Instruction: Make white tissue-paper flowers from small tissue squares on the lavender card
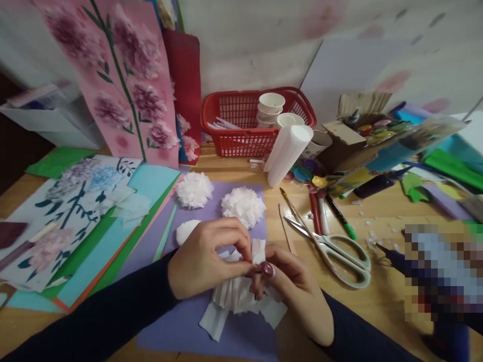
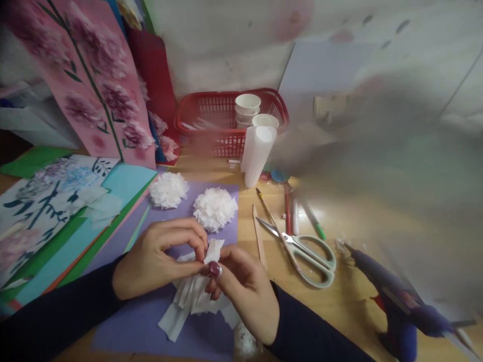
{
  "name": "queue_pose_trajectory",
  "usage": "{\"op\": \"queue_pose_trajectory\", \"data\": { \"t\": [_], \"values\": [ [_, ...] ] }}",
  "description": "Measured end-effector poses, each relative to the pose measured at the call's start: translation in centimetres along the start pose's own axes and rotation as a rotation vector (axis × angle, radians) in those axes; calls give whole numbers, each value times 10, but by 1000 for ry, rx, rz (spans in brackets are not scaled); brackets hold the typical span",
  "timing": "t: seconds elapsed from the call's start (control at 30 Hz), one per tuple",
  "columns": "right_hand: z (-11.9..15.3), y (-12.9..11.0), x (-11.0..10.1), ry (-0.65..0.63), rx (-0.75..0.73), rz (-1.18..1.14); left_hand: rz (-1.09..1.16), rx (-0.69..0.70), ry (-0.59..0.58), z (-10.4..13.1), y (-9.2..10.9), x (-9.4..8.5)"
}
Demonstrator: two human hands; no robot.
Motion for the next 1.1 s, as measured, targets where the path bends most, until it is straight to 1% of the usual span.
{"op": "queue_pose_trajectory", "data": {
  "t": [0.1, 0.23, 0.4, 0.47, 0.7, 0.83, 0.93, 1.03, 1.1],
  "values": [
    [-1, -3, -1, 3, 20, 52, -11, 0, -41, 0, -1, 1],
    [-2, -6, -1, 7, -12, 79, 3, -9, -69, -1, -2, 1],
    [-3, -6, -3, 36, -52, 100, 1, -104, -26, 0, 1, -2],
    [-3, -6, -4, 49, -79, 116, -10, -116, -10, 0, 3, -2],
    [-2, -4, -5, 49, -106, 151, -28, -85, 31, -1, 3, 1],
    [-2, -6, -6, 21, -129, 134, 7, 2, 22, -1, 4, 0],
    [-2, -7, -6, 12, -142, 129, 14, 34, 15, 0, 4, 0],
    [-2, -7, -6, 15, -145, 137, 23, 37, 9, 1, 4, 0],
    [-2, -6, -6, 21, -150, 133, 33, 7, 16, 2, 3, -1]
  ]
}}
Point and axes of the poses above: each hand's wrist, its own z-axis away from the middle knuckle, its own x-axis out of the palm, y = z × x, the point moved 1 cm from there along -z, towards the middle knuckle, and after that the axes turned 5 degrees about y, right-handed, at the moved point
